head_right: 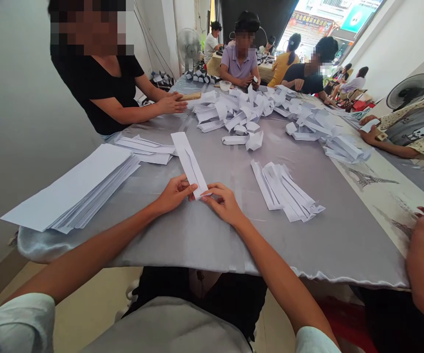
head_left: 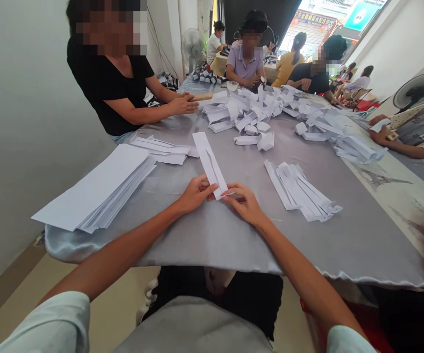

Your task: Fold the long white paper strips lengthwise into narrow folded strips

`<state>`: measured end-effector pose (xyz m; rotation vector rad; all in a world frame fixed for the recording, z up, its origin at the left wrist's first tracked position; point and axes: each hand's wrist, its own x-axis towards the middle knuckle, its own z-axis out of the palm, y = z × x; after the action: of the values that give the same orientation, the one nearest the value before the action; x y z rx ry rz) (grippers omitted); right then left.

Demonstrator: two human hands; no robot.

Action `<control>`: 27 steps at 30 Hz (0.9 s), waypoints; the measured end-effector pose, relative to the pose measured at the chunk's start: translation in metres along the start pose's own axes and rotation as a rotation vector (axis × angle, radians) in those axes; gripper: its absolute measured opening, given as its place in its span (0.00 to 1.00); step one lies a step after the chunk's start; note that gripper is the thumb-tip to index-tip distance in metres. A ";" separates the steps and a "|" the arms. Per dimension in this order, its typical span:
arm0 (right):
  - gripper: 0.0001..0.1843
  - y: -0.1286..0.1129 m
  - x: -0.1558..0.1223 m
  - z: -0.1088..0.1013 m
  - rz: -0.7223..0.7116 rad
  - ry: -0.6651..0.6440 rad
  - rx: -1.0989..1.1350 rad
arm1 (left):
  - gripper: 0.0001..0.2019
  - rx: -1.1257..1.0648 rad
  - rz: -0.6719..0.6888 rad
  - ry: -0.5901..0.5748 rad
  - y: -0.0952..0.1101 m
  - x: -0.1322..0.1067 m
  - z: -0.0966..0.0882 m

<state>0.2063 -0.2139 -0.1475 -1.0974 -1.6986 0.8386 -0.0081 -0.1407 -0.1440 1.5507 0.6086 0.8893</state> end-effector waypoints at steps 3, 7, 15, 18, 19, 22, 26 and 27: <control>0.14 0.000 0.000 0.003 0.035 0.039 0.079 | 0.24 0.023 0.012 -0.041 -0.001 -0.001 0.001; 0.23 0.002 -0.001 0.006 0.158 0.071 0.221 | 0.26 -0.021 0.039 -0.120 0.000 -0.003 0.004; 0.28 0.006 0.004 0.007 0.265 0.035 0.316 | 0.30 0.004 -0.004 -0.147 -0.003 -0.006 0.007; 0.26 0.008 0.004 0.009 0.263 0.025 0.317 | 0.29 0.004 -0.028 -0.107 -0.004 -0.003 0.005; 0.25 0.008 0.004 0.010 0.257 0.025 0.318 | 0.28 0.010 -0.036 -0.093 -0.003 -0.003 0.005; 0.25 0.006 0.004 0.012 0.233 0.019 0.310 | 0.27 0.028 -0.068 -0.094 -0.001 -0.002 0.003; 0.26 -0.001 0.003 0.010 0.207 0.008 0.273 | 0.23 0.053 -0.094 -0.121 0.004 -0.003 0.002; 0.26 -0.003 0.003 0.009 0.202 0.009 0.265 | 0.21 0.062 -0.103 -0.120 0.005 -0.003 0.001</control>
<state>0.1964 -0.2122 -0.1474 -1.0977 -1.4360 1.1488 -0.0091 -0.1445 -0.1400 1.6008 0.6290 0.7007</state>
